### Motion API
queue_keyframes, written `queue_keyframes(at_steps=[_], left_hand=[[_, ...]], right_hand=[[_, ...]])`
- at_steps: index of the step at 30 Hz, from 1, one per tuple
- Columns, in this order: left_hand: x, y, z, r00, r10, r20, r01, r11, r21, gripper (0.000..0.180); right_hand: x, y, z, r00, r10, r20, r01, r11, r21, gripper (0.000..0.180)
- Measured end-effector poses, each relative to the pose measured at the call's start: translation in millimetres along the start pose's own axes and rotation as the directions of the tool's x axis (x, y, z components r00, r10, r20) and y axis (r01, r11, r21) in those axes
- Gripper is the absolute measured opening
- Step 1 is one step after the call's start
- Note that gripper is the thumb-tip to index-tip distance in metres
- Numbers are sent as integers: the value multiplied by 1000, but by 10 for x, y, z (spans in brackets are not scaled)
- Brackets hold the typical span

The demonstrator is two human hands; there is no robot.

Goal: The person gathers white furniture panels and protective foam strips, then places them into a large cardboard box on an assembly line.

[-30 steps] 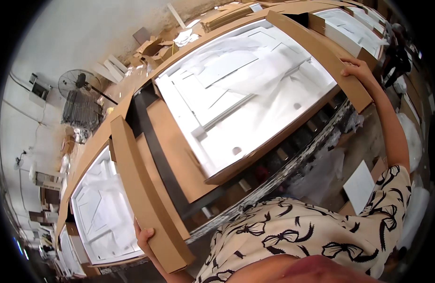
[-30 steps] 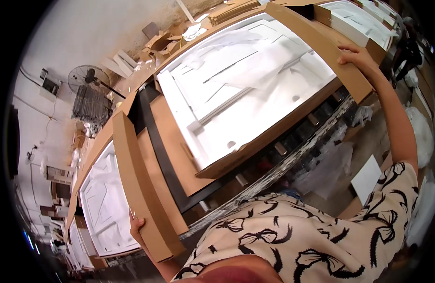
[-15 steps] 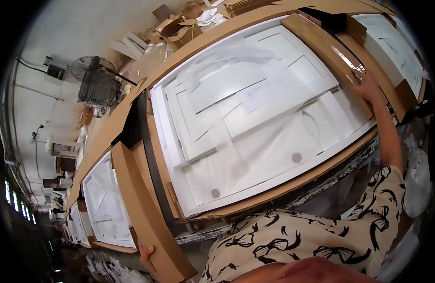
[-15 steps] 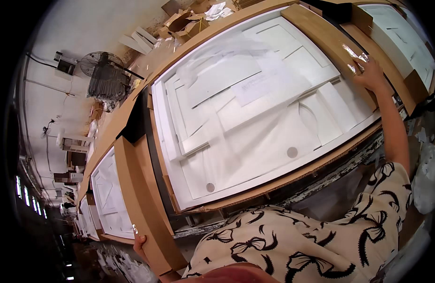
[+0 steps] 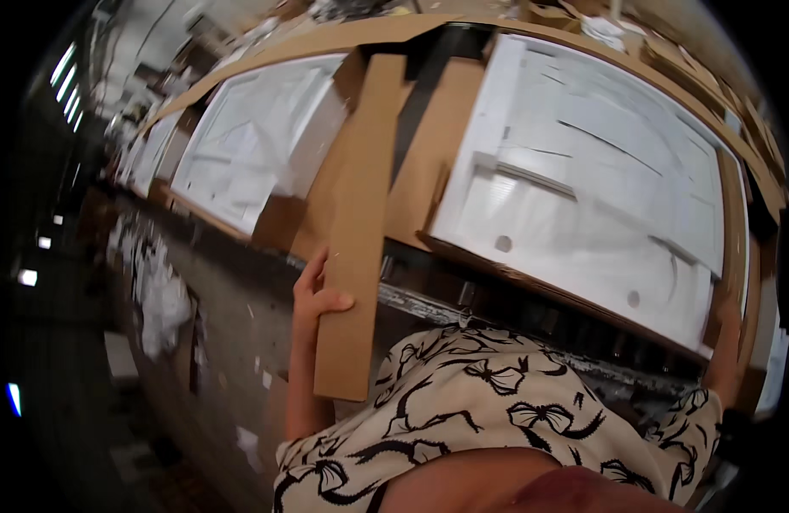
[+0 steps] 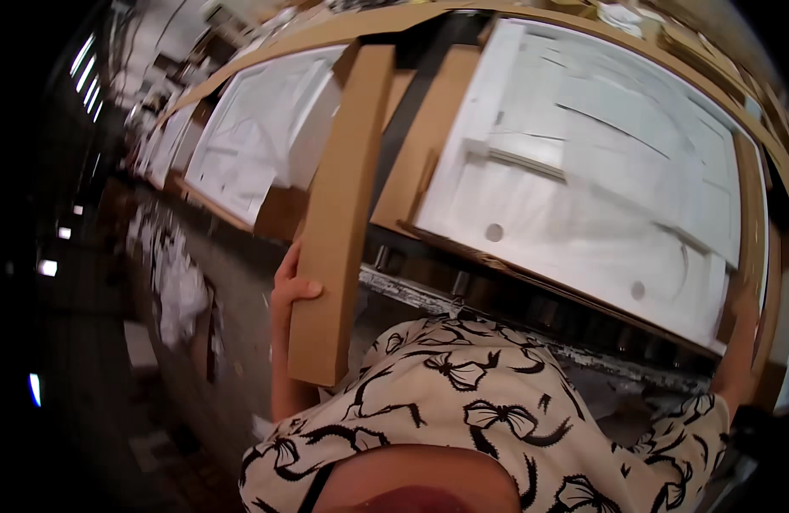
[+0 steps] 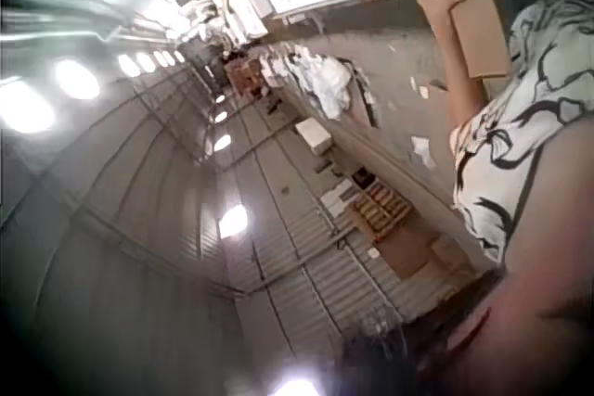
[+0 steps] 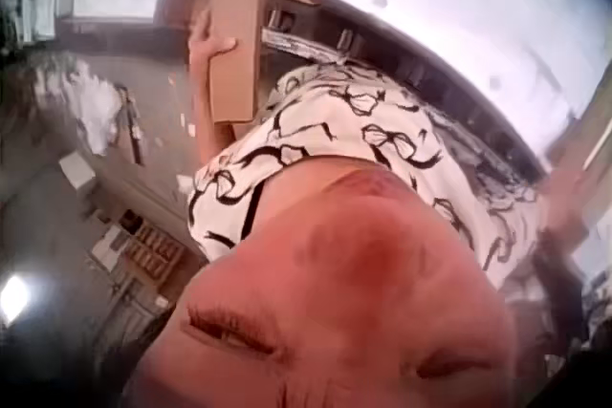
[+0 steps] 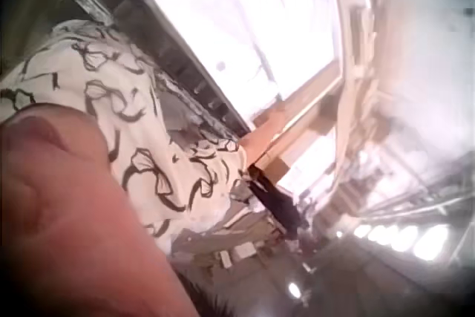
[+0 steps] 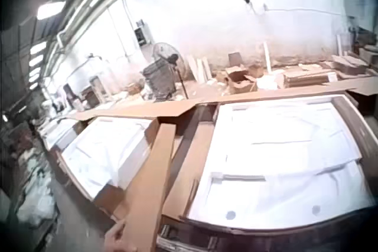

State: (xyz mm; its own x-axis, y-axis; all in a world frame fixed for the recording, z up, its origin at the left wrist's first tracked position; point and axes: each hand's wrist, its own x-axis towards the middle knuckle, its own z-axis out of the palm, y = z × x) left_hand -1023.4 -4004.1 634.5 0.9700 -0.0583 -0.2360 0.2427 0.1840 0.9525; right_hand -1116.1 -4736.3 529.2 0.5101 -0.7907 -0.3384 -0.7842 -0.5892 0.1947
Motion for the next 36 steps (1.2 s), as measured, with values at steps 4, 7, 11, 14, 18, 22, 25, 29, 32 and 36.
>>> queue_keyframes(at_steps=[4, 7, 11, 14, 18, 22, 25, 29, 32, 36], left_hand=[[-88, 76, -370, 992, 36, 123, -41, 999, 35, 89], [-86, 185, -852, 974, 23, 225, -29, 999, 23, 85], [315, 158, -1285, 903, 64, 424, -165, 965, 206, 80], [406, 406, -1623, 825, 131, 550, -443, 754, 485, 75], [658, 461, -2110, 643, 212, 736, -766, 167, 621, 70], [862, 609, -2542, 421, 340, 841, -903, 66, 426, 67], [1647, 831, -3037, 649, 528, 547, -759, 489, 429, 51], [2919, 1224, -4298, 951, 204, -234, -105, 921, 376, 80], [3377, 1075, -4588, 991, -37, -129, 78, 941, 329, 75], [3723, 997, -4689, 966, -246, -76, 256, 945, 202, 60]], right_hand=[[-203, -1023, -590, 839, -355, -413, 527, 721, 450, 56], [-1636, -2089, -518, 715, -468, -519, 659, 204, 724, 51], [-3958, -4038, -116, 498, -821, -278, 164, -225, 960, 53], [-4797, -4836, 40, 619, -738, -268, -125, -429, 894, 52], [-5333, -5637, 162, 770, -631, -95, -318, -509, 800, 56], [-5422, -6124, 379, 821, -552, -145, -229, -551, 802, 44], [-5295, -6215, 337, 784, -612, -104, -320, -542, 777, 36], [-5449, -6691, 74, 780, -594, -198, -188, -523, 831, 38], [-5198, -6997, -80, 753, -613, -239, -160, -523, 837, 37], [-5178, -7629, -394, 699, -653, -292, -106, -499, 860, 37]])
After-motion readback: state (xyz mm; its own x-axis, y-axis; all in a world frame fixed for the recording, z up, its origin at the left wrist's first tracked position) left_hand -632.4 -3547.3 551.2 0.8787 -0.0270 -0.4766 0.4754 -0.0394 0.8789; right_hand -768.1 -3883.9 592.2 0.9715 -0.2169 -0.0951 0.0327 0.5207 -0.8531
